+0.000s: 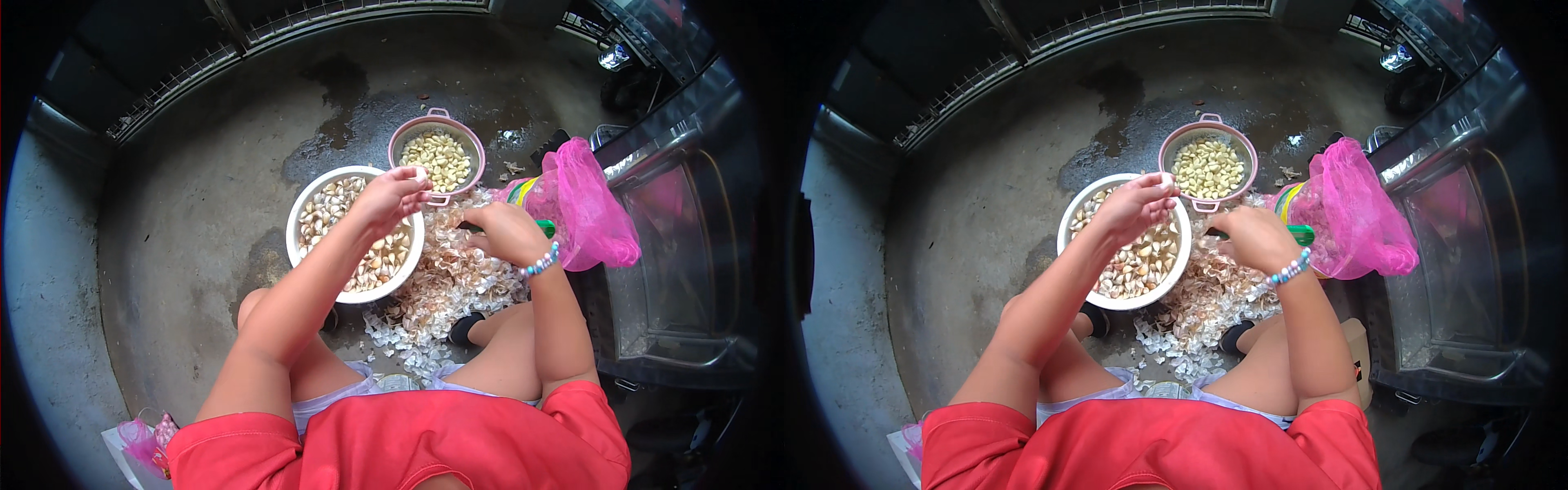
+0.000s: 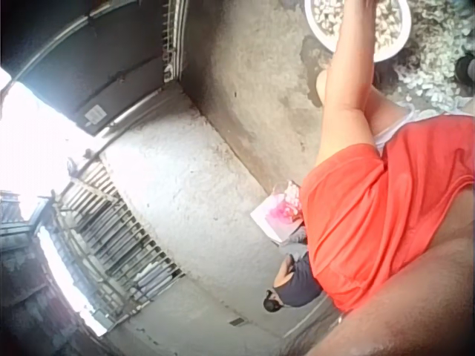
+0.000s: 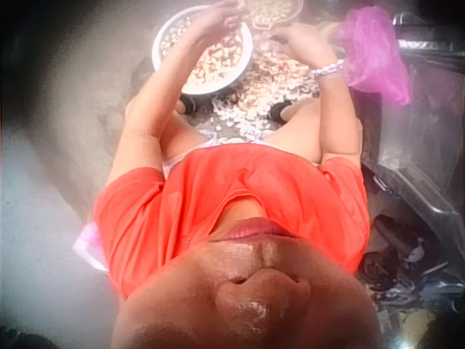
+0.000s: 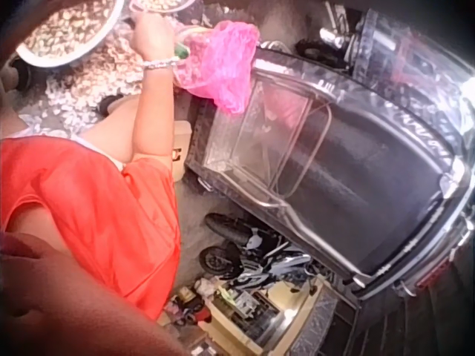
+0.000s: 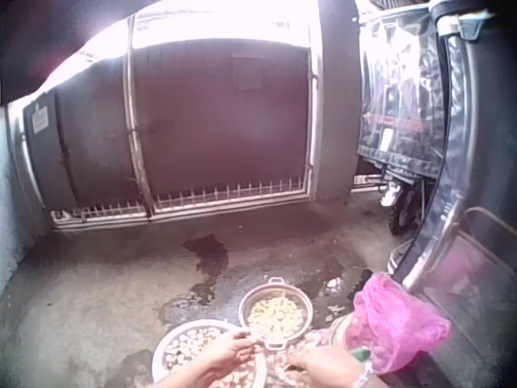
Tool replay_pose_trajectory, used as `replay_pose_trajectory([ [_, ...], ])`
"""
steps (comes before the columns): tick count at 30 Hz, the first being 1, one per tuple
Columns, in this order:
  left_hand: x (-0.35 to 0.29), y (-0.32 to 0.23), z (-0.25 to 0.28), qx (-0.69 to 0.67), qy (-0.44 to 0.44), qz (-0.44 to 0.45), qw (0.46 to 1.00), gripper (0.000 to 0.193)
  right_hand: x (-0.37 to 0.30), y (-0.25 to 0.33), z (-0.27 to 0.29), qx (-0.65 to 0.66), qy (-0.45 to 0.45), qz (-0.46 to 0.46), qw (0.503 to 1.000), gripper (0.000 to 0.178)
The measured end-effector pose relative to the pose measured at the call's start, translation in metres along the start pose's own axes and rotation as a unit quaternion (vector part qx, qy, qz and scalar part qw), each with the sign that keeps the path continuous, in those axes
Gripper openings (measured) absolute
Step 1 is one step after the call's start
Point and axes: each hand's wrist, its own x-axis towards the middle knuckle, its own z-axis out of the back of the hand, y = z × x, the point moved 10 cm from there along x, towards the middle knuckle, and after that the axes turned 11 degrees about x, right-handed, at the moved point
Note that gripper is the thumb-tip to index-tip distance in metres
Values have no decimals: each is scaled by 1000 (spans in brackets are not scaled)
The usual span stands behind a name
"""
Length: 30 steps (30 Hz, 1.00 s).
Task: The person peels garlic cloves by hand and with a small green knife, placing the skins on the ground and the peeled cloves into a pink bowl. They repeatedly reach into a white bowl to retrieve unpeeled garlic and occasionally shift the contents of the bowl by hand.
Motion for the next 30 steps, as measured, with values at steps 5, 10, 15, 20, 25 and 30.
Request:
replay_pose_trajectory([
  [5,106,-22,25,158,-103,-60,980,52,20,-63,-33,-37,65,-105,992,15],
  [10,155,-45,52,634,-181,-80,748,39,23,-81,-45,-25,79,-142,986,22],
  [15,187,80,193,765,-190,4,616,18,46,-47,-34,-18,72,-121,990,21],
  [20,172,148,171,673,-252,34,695,16,46,-58,-38,-19,71,-142,987,21],
  [25,141,160,211,437,-390,44,809,16,65,-42,-53,7,69,-106,992,20],
  [30,123,114,139,205,-79,20,975,13,78,-57,-49,85,2,-82,993,18],
])
